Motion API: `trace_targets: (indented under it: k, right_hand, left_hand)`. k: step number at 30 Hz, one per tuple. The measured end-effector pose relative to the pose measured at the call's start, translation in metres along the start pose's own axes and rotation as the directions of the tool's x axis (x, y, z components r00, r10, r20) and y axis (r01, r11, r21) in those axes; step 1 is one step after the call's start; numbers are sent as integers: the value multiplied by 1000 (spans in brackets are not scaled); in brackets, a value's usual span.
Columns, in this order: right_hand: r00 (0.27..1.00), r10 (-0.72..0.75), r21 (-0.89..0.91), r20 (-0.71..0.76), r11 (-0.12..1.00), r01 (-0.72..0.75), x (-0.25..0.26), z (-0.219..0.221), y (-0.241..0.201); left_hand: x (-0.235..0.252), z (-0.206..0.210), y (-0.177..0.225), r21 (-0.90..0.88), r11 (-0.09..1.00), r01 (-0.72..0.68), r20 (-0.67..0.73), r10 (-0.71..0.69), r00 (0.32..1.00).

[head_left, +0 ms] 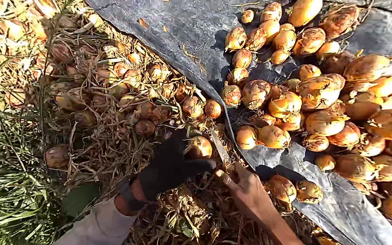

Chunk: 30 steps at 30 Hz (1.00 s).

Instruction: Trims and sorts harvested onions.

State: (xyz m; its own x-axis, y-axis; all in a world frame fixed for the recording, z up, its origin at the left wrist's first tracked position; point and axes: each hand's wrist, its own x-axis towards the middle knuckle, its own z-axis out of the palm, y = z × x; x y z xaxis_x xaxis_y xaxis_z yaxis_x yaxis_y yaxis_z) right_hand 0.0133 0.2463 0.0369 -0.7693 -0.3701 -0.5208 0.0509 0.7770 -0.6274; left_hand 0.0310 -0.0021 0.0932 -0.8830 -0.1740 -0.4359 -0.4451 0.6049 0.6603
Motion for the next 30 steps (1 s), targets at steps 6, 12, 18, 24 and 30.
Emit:
trace_targets:
  k: [6,12,18,24,30]
  right_hand:
    - [925,-179,-94,-335,983,156,9,-35,5]
    - [917,-149,22,-370,985,169,6,-64,7]
    - [969,-48,78,-241,995,69,0,-56,15]
    - [960,-30,276,-278,955,110,-3,-56,8]
    - [936,-152,313,-317,915,255,-15,-44,-11]
  left_hand:
    - [52,2,15,133,906,-402,-110,417,902]
    - [137,13,47,723,686,-81,-28,147,989]
    - [173,22,48,743,644,-185,144,117,983]
    - [61,-7,53,-186,955,-230,182,264,947]
    - [-8,7,63,300,868,-396,141,370,918]
